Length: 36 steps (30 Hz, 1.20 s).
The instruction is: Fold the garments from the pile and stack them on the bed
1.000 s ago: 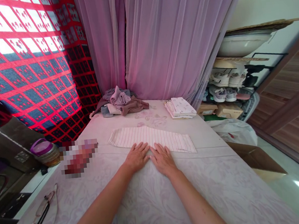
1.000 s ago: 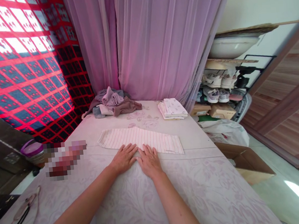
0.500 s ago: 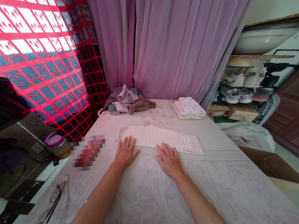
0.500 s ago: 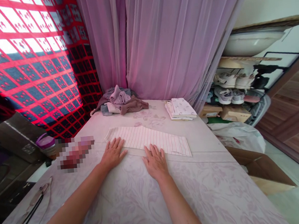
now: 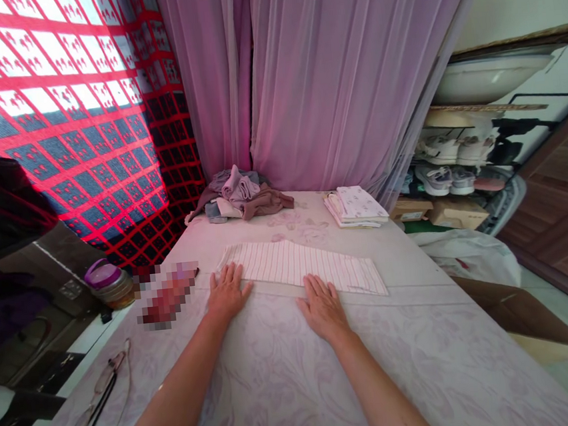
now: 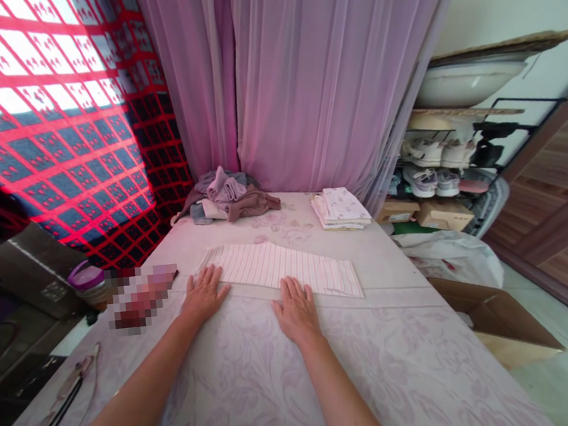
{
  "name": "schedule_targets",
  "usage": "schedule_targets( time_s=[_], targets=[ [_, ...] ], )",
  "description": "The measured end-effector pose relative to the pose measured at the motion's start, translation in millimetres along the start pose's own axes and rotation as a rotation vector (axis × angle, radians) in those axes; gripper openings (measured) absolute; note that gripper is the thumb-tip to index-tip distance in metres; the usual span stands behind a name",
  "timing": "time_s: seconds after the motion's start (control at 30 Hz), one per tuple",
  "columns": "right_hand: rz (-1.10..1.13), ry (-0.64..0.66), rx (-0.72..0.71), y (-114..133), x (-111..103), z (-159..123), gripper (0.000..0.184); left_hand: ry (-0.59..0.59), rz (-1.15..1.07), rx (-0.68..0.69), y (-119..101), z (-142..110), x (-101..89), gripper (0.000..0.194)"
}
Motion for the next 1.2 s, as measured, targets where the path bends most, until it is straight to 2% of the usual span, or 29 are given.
schedule_targets(
  time_s=[0.17,0.37,0.6,0.77,0.87,0.97,1.07,1.2],
  targets=[
    [-0.016,-0.009,0.037,-1.5,-0.8,-1.0,0.059,-0.029,-0.003,-0.012,1.1,-1.1,-1.6,0.066],
    [-0.030,-0.087,0.146,-11.3,-4.9,-4.8,0.059,-0.024,0.005,-0.024,0.5,-2.0,-1.6,0.066],
    [-0.012,-0.117,0.098,-13.7,-0.2,-3.9,0.056,-0.001,-0.010,-0.028,1.6,-2.3,-0.5,0.065],
    [0.076,-0.244,0.006,-22.9,-12.6,-7.6,0.045,0.006,0.002,-0.039,2.7,-2.8,-1.3,0.065],
    [0.141,-0.412,0.024,-52.7,-38.4,-17.8,0.040,0.005,0.007,-0.047,3.0,-2.6,-2.7,0.065],
    [0.152,-0.520,0.197,-100.5,-57.7,-31.5,0.037,0.010,0.011,-0.042,1.8,-2.7,-3.1,0.065],
    [0.136,-0.481,0.315,-135.2,-58.1,-36.9,0.038,0.018,0.014,-0.040,1.7,-3.0,-2.5,0.065],
    [0.139,-0.396,0.323,-151.8,-50.1,-34.0,0.036,-0.003,0.025,-0.035,2.0,-2.7,-3.6,0.064]
  ],
)
Point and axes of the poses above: each hand's wrist, its own z-axis towards the middle knuckle, its own x-axis out of the palm, y = z × x, the point moved 10 cm from there along z, towards the middle knuckle, and after that the axes turned 13 degrees about y, right-handed, at the moved point
